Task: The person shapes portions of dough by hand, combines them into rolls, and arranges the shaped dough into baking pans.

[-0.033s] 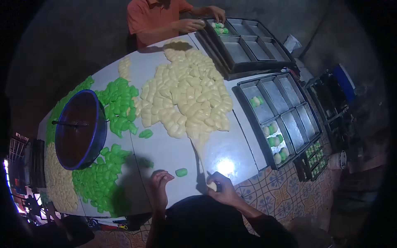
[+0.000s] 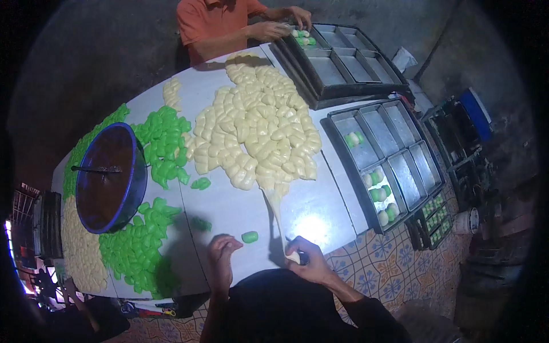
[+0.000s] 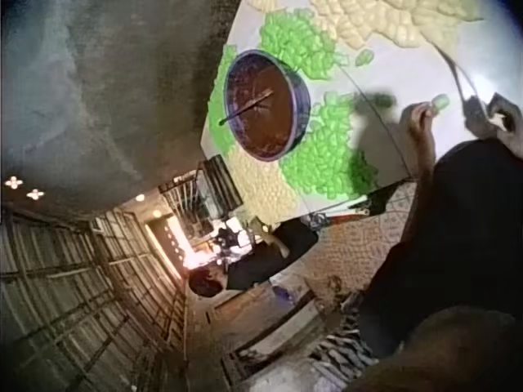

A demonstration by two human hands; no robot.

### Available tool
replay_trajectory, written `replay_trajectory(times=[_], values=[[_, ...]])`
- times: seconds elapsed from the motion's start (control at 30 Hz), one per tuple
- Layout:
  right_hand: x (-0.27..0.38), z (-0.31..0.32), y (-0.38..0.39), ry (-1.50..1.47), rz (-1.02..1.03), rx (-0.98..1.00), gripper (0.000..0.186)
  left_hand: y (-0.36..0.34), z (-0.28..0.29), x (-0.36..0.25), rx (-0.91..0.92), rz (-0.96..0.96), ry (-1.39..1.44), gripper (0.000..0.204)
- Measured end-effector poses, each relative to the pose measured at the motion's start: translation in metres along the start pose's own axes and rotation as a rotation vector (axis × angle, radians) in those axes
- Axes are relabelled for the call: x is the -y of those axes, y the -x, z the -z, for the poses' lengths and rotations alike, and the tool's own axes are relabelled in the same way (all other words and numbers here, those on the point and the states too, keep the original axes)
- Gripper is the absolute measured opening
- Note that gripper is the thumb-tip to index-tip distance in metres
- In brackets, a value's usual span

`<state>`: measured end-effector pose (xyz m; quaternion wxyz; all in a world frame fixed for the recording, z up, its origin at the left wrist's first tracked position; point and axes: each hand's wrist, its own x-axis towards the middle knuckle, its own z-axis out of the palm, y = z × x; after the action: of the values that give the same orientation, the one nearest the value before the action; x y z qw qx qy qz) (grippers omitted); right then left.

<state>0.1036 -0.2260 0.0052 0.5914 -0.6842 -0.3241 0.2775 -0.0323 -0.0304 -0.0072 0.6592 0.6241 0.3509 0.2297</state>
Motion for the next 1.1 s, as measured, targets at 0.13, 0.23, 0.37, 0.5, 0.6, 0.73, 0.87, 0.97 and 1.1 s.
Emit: replay_trajectory(times=[0.13, 0.23, 0.37, 0.5, 0.6, 0.73, 0.87, 0.97, 1.1], values=[[0.067, 0.009, -0.007, -0.378, 0.179, 0.305, 0.015, 0.007, -0.026, -0.006, 0.212, 0.038, 0.278, 0.02], [0.075, 0.009, -0.008, -0.561, 0.261, 0.474, 0.017, 0.003, -0.028, -0.007, 0.219, -0.126, 0.128, 0.024], [0.068, -0.001, -0.015, -0.768, 0.324, 0.538, 0.018, -0.002, -0.019, -0.013, 0.309, -0.05, 0.392, 0.041], [0.059, -0.028, -0.041, -0.251, 0.044, 0.333, 0.043, 0.01, -0.028, -0.016, 0.478, 0.227, 0.832, 0.039], [0.036, -0.044, -0.055, 0.023, -0.123, -0.01, 0.041, 0.005, -0.026, 0.012, 0.18, 0.354, 0.783, 0.024], [-0.045, -0.018, -0.103, 0.574, 0.064, -0.643, 0.031, -0.006, -0.017, -0.004, -0.177, 0.077, 0.612, 0.01], [-0.058, -0.02, -0.145, 0.724, 0.064, -0.632, 0.035, -0.023, -0.001, -0.016, -0.013, -0.077, 0.042, 0.02], [-0.051, -0.036, -0.139, 0.079, -0.15, -0.569, 0.025, -0.068, -0.036, 0.003, 0.161, -0.255, -0.561, 0.027], [-0.039, -0.025, -0.074, 0.007, 0.021, -0.434, 0.021, -0.101, -0.073, 0.007, 0.252, -0.499, -0.955, 0.04]])
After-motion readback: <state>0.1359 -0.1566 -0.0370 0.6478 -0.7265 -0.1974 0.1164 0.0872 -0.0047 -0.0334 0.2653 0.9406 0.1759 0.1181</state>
